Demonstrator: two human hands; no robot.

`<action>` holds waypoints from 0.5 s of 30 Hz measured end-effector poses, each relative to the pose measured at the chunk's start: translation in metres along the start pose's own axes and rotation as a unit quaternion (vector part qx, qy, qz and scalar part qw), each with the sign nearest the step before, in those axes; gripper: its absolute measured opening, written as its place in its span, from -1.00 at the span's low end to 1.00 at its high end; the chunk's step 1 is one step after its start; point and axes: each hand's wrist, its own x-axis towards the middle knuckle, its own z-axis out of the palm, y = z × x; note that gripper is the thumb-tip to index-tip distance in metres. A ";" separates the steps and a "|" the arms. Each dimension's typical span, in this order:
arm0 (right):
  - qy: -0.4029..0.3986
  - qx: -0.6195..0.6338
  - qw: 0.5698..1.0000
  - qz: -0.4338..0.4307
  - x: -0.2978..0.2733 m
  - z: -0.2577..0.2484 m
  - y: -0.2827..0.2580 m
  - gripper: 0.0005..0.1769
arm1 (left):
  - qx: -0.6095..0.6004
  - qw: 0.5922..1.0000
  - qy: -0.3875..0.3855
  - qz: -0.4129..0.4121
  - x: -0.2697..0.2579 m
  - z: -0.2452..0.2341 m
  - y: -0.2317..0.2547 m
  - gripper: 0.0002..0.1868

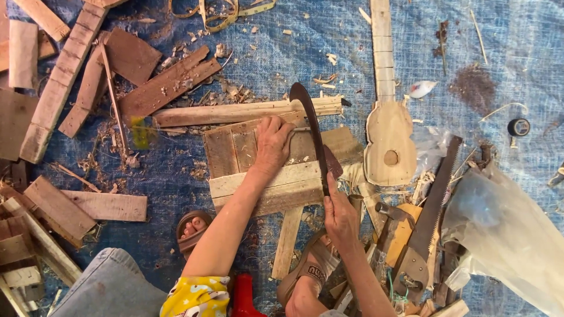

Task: Final shaping of a wooden instrument body and fitting the neck using a knife and saw.

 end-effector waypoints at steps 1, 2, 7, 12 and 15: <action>-0.001 -0.006 1.000 0.001 0.001 0.000 -0.004 -0.45 | 0.008 1.000 0.004 0.004 -0.001 0.000 0.001 -0.96; -0.001 -0.011 1.000 0.000 0.004 0.000 -0.008 -0.46 | 0.016 1.000 0.009 0.009 0.001 0.000 0.002 -0.96; -0.010 0.002 1.000 0.011 0.007 0.004 -0.006 -0.45 | 0.038 0.999 0.009 0.018 -0.001 0.003 -0.002 -0.97; -0.013 0.005 1.000 0.012 0.009 0.003 -0.004 -0.46 | 0.035 0.999 0.011 0.022 0.001 0.002 -0.001 -0.96; -0.007 -0.008 1.000 0.012 0.008 0.003 -0.006 -0.46 | 0.036 0.999 0.014 0.024 -0.001 0.002 -0.001 -0.95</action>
